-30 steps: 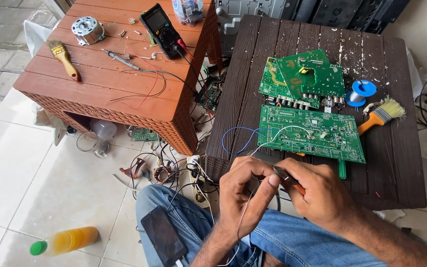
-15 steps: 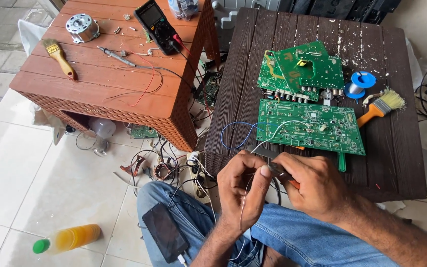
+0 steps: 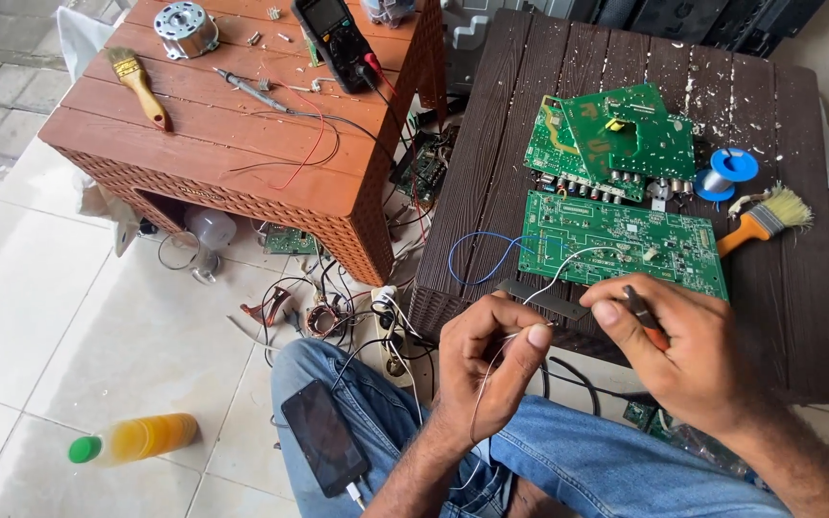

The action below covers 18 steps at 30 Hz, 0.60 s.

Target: Stripping insulation from wires and soldering them onto a circuit board for electronic repair.

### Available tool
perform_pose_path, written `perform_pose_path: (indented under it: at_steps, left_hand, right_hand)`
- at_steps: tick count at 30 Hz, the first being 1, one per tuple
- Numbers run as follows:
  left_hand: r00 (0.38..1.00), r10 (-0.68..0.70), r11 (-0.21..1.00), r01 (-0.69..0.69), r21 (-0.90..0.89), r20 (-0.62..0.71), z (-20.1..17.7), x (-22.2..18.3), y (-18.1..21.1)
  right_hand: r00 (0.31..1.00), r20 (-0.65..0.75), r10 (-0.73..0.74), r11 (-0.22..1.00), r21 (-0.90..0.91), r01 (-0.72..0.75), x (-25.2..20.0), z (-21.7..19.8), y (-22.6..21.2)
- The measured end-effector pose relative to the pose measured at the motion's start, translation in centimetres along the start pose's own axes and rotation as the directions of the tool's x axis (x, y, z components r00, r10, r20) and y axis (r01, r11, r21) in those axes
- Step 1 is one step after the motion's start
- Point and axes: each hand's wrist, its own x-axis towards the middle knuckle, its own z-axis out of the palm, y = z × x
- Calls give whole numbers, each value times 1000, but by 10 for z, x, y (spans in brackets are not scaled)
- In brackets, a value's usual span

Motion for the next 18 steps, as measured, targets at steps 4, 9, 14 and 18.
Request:
perform_pose_path:
  at_steps: [4, 9, 14, 18]
  left_hand:
    - [992, -112, 969, 94, 229, 66, -3, -2, 13]
    - [995, -75, 997, 74, 6, 67, 4, -17, -1]
    - [987, -118, 992, 110, 69, 112, 2, -22, -7]
    - [983, -117, 993, 117, 12, 141, 0, -25, -16]
  right_hand:
    - [996, 76, -44, 975, 221, 26, -2, -10, -11]
    - [984, 84, -156, 972, 187, 138, -10, -4, -9]
    - [975, 136, -177, 972, 181, 151, -29, 6, 30]
    - [993, 118, -25, 974, 229, -3, -50, 21, 73]
